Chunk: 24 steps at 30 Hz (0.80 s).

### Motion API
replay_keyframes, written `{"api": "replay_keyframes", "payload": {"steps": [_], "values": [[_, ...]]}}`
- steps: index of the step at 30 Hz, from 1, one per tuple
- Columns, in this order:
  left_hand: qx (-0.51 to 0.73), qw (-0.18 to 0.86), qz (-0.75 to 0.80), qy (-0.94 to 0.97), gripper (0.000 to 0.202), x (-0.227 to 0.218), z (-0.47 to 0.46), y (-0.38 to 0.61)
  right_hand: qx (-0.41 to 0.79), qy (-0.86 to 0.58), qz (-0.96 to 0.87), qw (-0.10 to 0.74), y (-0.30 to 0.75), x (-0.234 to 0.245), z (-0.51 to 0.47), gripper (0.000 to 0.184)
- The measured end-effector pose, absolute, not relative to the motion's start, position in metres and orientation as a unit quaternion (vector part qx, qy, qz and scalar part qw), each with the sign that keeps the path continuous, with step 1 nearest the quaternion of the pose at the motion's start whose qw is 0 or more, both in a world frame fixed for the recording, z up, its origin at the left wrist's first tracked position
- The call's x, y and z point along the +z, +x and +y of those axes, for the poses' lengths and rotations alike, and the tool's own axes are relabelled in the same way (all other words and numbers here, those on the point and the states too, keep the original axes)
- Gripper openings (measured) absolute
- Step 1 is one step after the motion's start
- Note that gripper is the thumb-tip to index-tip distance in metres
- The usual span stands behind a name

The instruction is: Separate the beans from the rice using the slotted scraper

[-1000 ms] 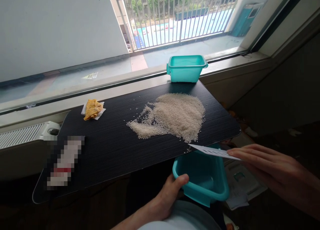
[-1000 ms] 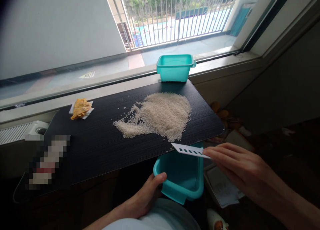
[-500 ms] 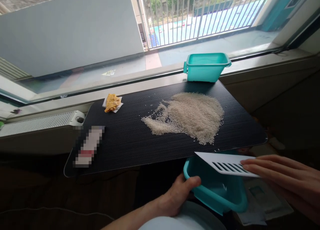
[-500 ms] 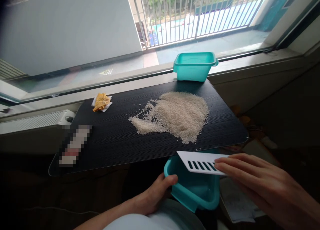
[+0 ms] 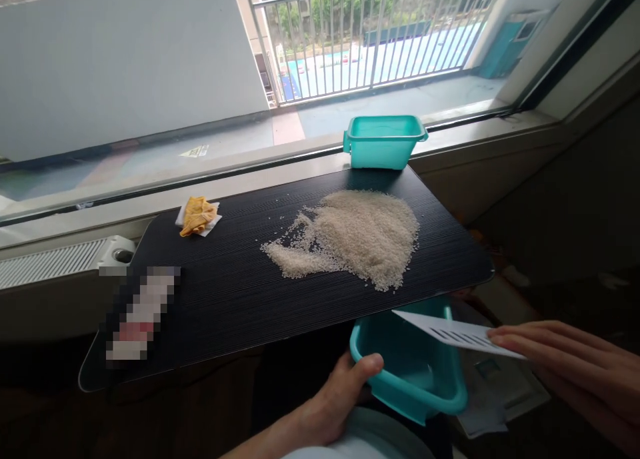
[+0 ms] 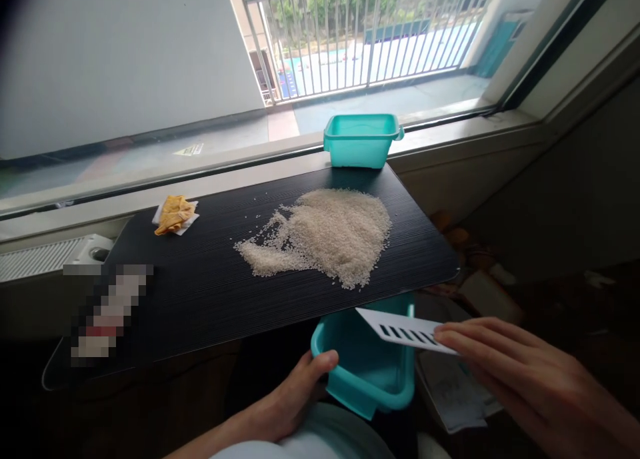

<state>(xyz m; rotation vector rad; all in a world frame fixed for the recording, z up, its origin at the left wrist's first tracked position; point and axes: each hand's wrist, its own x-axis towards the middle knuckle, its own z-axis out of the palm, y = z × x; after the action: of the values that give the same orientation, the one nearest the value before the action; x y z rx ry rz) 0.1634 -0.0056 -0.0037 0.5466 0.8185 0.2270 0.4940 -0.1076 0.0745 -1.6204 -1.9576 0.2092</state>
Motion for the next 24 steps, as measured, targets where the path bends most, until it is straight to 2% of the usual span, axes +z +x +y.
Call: {"api": "replay_keyframes", "payload": {"steps": [8, 20, 24], "values": [[0.105, 0.879, 0.387, 0.260, 0.108, -0.009, -0.007, 0.161, 0.043, -0.545, -0.803, 0.237, 0.523, 0.095, -0.062, 0.050], [0.108, 0.886, 0.382, 0.240, 0.105, -0.015, -0.008, 0.162, 0.074, -0.564, -0.783, 0.251, 0.523, 0.094, -0.068, 0.047], [0.119, 0.887, 0.376, 0.239, 0.097, -0.019, -0.009, 0.162, 0.090, -0.567, -0.781, 0.247, 0.527, 0.092, -0.071, 0.045]]}}
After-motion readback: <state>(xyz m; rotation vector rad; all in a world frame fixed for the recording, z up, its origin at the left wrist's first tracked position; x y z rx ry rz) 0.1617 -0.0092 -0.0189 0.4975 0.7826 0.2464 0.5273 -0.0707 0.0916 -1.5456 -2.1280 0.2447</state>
